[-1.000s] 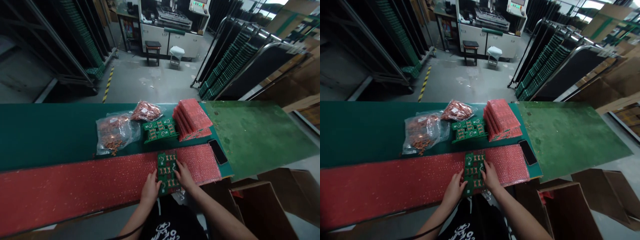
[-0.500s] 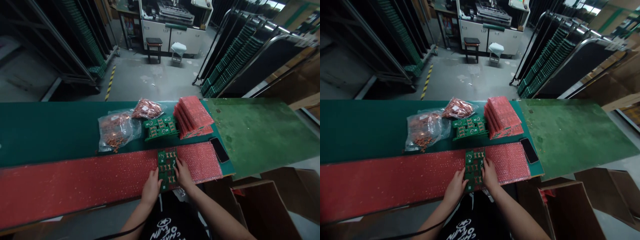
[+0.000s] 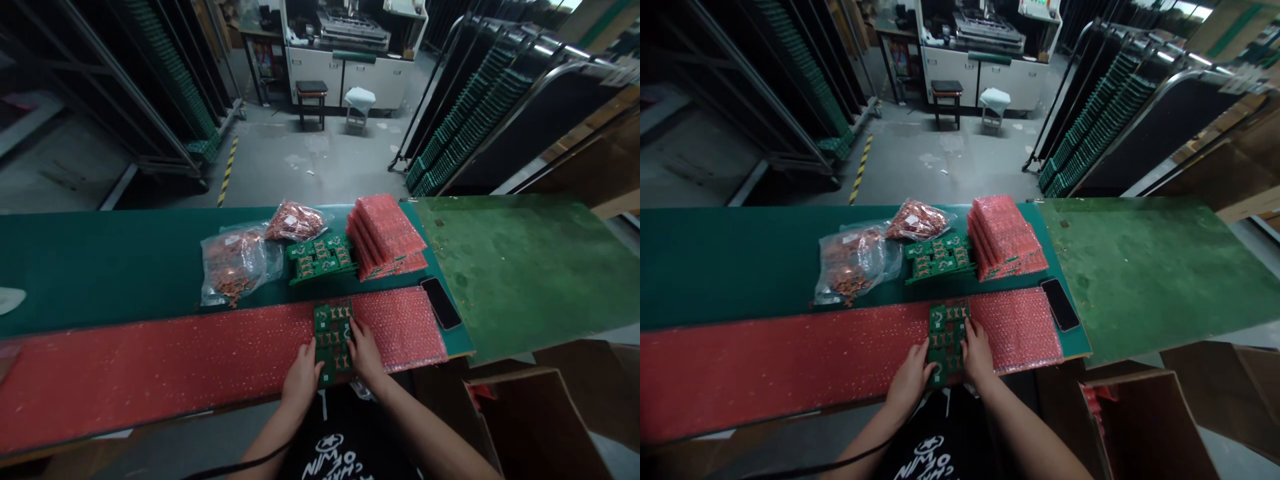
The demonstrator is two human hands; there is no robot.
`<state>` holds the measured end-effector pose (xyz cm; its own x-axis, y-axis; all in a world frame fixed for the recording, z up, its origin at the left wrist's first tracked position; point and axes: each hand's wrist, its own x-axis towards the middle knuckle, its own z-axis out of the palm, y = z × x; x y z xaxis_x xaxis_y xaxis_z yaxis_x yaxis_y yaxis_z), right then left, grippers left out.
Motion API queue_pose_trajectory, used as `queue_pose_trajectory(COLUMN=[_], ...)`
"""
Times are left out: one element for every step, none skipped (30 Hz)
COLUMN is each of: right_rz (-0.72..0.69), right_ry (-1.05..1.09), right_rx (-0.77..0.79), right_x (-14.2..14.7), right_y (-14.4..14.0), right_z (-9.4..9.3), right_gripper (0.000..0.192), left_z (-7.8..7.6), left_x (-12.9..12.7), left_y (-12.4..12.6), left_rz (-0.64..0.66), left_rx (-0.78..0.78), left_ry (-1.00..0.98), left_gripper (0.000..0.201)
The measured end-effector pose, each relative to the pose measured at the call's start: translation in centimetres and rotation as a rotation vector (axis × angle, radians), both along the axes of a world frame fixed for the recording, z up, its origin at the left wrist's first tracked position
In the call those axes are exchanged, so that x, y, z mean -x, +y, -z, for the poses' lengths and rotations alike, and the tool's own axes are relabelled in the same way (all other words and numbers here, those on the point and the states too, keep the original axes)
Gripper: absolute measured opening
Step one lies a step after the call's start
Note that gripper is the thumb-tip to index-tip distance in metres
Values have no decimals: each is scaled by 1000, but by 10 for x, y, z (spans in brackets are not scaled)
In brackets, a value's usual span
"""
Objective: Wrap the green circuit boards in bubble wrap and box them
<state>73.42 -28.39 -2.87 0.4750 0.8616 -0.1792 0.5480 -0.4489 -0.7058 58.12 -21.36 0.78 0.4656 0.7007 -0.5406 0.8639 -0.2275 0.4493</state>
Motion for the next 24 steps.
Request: queue_pose_trajectory(right_rz=[29,61,97,130,159,178,186,187,187,187,190,187,179,160,132,101,72,49,32,15,1,-16,-33,-48], right_ry=[28,58,89,126,172,229,296,369,440,497,527,526,495,437,365,289,216,150,89,36,-15,-60,-98,-130], right_rx=[-30,-58,-76,-78,-64,-37,2,49,95,126,142,142,131,115,105,105,111,118,131,154,190,233,279,323], right_x=[0,-1,-2,-4,-7,-10,-13,-16,-19,-21,-21,-20,-17,-11,-2,10,25,42,60,79,98,116,132,147], right_y=[-1,-1,-1,0,2,5,9,13,17,20,24,26,28,30,33,36,40,46,53,62,72,82,91,99], right_z=[2,5,7,9,11,12,11,8,4,-1,-9,-17,-26,-36,-45,-54,-63,-70,-76,-80,-82,-82,-81,-78], right_gripper=[54,55,55,54,52,49,46,42,37,34,32,31,32,34,37,42,48,55,62,69,74,78,79,79], left_z=[-1,-1,-2,-2,-3,-3,-3,-3,-3,-3,-3,-2,-1,0,2,4,6,8,10,12,13,15,16,16], left_x=[0,-1,-2,-2,-3,-3,-3,-3,-2,-2,0,1,4,8,12,18,26,35,45,56,68,80,92,102], left_y=[0,0,-1,-1,-1,-2,-2,-2,-1,0,2,5,9,14,19,25,31,39,46,54,62,70,78,85], left_rz=[2,4,5,6,5,7,11,16,25,40,60,83,105,121,124,111,77,25,-44,-126,-216,-305,-385,-448], left_rx=[4,11,20,25,26,20,11,1,-8,-15,-21,-29,-39,-48,-55,-54,-38,5,82,188,309,432,543,635], left_ry=[17,32,40,43,43,42,40,38,33,27,17,4,-13,-35,-67,-118,-190,-278,-371,-458,-527,-570,-590,-594], left_gripper=[52,52,52,53,53,52,52,52,51,50,48,46,43,41,39,39,37,33,29,27,29,34,40,46])
